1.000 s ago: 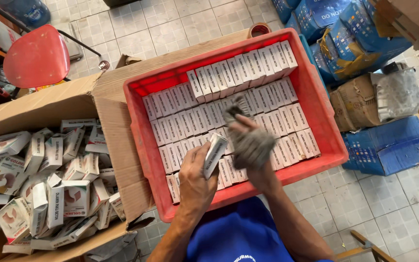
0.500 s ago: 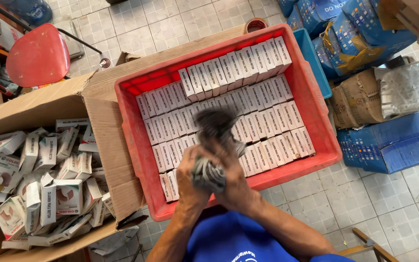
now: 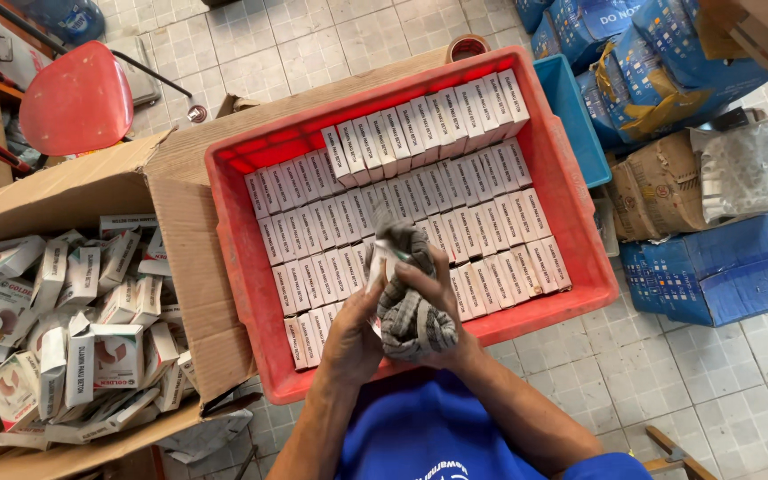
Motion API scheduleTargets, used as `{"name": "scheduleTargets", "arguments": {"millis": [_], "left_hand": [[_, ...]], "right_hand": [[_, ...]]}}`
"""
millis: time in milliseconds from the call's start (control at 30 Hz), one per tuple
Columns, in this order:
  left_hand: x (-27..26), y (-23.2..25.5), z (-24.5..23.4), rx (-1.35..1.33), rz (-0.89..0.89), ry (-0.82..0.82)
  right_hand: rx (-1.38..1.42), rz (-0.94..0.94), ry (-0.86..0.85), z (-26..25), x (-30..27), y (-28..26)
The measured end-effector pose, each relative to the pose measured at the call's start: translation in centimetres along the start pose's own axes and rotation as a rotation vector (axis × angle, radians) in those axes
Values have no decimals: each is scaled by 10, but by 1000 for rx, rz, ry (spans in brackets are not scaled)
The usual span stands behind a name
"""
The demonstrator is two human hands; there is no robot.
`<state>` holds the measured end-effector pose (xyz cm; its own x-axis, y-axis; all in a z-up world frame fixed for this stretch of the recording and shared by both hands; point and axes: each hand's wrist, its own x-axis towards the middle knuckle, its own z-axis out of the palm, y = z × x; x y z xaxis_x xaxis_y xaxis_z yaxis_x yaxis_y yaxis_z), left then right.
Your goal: The person picks up small white boxes from a cardboard box, wipes them with a cloth, and places them into a red plastic crate. The person repeats this process, organizing the boxes in neat rows within the crate.
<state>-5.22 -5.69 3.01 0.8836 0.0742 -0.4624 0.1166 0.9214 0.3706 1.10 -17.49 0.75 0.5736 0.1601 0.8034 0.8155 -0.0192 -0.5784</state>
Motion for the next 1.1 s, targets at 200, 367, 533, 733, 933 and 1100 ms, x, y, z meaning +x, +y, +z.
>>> {"name": "scheduleTargets", "arguments": {"millis": [200, 367, 533, 733, 933, 1100], "left_hand": [[15, -44, -38, 552, -121, 46], [27, -34, 22, 287, 81, 155], [19, -32, 47, 209, 154, 217], [25, -41, -9, 478, 140, 347], [83, 39, -29, 871, 169, 538], [159, 94, -22, 987, 382, 502]], "right_hand": [[132, 593, 272, -10, -6, 27], [110, 517, -212, -25, -27, 16], [107, 399, -556, -37, -36, 21], [-92, 118, -440, -41, -29, 25], [10, 383, -519, -42, -97, 49], [39, 473, -507, -45, -86, 41]]}}
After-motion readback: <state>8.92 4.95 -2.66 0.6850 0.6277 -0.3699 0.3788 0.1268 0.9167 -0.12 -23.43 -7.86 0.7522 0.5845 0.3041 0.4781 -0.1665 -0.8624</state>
